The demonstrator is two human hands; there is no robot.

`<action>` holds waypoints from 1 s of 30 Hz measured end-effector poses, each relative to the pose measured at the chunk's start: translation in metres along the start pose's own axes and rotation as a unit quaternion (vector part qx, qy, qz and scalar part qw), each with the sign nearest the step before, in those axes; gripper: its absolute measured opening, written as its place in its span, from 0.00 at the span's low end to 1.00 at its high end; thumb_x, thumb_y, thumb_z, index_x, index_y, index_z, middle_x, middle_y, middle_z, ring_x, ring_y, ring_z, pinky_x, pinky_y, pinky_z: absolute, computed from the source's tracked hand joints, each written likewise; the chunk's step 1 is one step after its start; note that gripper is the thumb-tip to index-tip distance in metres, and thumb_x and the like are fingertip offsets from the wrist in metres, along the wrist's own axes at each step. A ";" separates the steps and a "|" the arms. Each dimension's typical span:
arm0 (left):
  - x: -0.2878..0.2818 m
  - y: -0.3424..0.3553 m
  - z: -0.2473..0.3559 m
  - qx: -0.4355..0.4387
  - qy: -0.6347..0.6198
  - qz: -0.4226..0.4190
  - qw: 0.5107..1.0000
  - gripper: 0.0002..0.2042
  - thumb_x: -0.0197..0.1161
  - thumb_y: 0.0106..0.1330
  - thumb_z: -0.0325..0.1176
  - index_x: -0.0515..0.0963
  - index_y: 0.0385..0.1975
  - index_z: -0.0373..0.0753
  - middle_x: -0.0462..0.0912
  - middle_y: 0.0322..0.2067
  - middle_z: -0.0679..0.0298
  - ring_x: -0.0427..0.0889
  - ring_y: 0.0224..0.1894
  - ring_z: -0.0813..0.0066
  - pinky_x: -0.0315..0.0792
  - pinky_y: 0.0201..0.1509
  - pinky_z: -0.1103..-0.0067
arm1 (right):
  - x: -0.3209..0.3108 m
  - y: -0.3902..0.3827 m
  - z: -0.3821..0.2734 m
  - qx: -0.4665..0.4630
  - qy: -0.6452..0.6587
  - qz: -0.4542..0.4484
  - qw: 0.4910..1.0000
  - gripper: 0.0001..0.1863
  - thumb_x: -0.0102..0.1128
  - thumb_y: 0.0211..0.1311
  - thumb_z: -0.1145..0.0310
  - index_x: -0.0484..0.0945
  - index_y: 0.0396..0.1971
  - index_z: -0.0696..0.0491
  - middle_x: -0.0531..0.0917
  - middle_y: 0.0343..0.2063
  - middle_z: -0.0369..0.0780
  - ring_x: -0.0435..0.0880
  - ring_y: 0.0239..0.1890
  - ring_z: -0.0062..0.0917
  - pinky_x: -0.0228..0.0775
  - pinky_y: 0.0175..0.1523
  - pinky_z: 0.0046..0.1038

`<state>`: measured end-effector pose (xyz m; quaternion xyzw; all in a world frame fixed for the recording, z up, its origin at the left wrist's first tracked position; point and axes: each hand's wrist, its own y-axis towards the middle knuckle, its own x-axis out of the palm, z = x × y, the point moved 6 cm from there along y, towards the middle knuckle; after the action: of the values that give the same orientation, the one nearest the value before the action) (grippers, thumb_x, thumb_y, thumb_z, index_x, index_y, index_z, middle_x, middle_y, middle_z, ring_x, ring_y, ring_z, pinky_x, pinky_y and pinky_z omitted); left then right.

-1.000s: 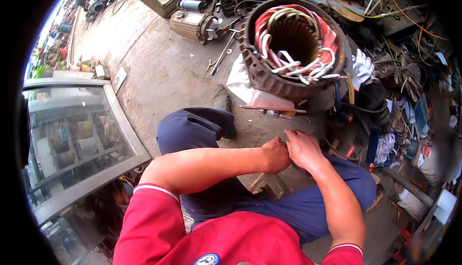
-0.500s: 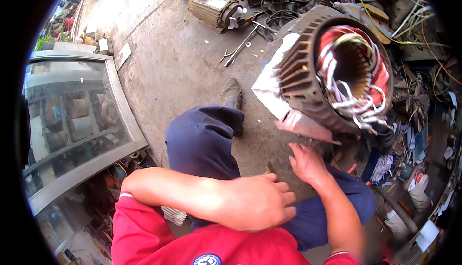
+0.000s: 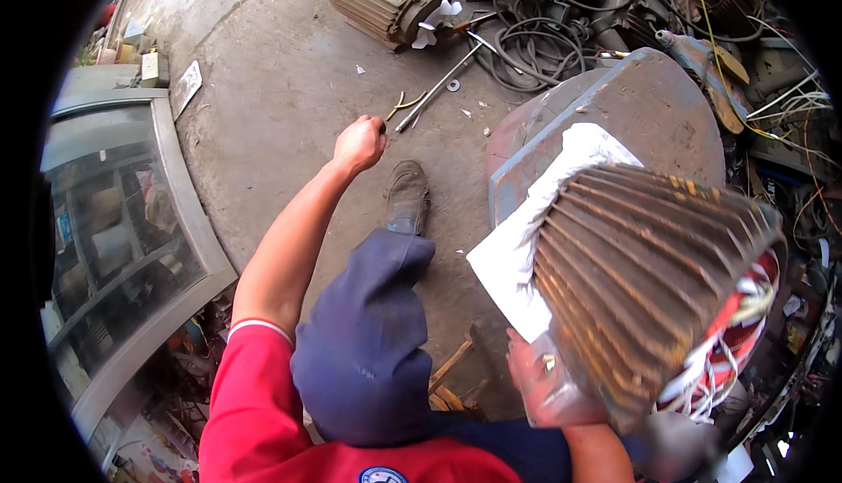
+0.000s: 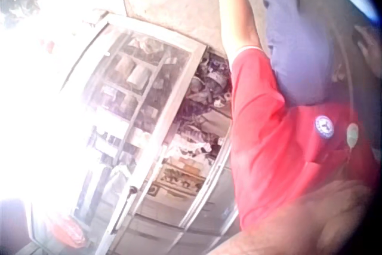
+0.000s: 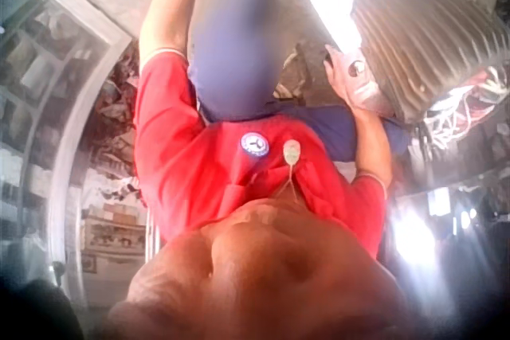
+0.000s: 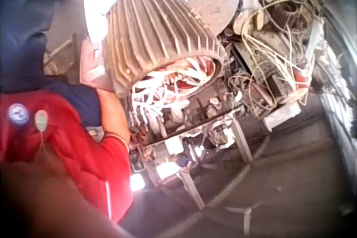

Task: The person sits on the floor and repairs an electric motor stator. They use pliers to strip the insulation from wires and connect them to the stator terminals.

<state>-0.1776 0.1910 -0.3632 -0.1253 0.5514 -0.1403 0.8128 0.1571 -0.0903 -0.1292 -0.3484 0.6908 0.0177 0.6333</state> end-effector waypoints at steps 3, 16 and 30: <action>0.026 0.044 -0.007 -0.021 0.043 0.025 0.999 0.11 0.54 0.65 0.32 0.79 0.42 0.37 0.79 0.47 0.47 0.81 0.50 0.48 0.77 0.52 0.58 | -0.023 0.040 0.000 0.077 0.074 -0.132 0.985 0.22 0.65 0.60 0.59 0.78 0.55 0.44 0.84 0.45 0.39 0.82 0.50 0.42 0.74 0.55 0.43; 0.054 0.097 -0.010 0.011 0.084 0.045 0.995 0.10 0.58 0.60 0.33 0.82 0.37 0.38 0.81 0.42 0.50 0.82 0.48 0.50 0.77 0.51 0.60 | 0.050 0.007 0.011 0.169 0.193 -0.085 0.963 0.26 0.66 0.60 0.64 0.76 0.59 0.49 0.75 0.58 0.55 0.69 0.65 0.55 0.61 0.68 0.50; -0.100 -0.103 0.070 -0.012 -0.780 -0.151 0.607 0.09 0.66 0.63 0.28 0.75 0.38 0.35 0.83 0.34 0.59 0.83 0.38 0.68 0.77 0.44 0.73 | 0.002 -0.003 -0.002 0.046 0.180 0.030 0.982 0.23 0.65 0.60 0.66 0.76 0.55 0.54 0.82 0.47 0.45 0.82 0.49 0.44 0.71 0.57 0.44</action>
<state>-0.1573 0.1354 -0.2148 -0.2782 -0.3163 -0.1034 0.9010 0.1566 -0.0947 -0.1296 -0.2953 0.8040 -0.0580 0.5128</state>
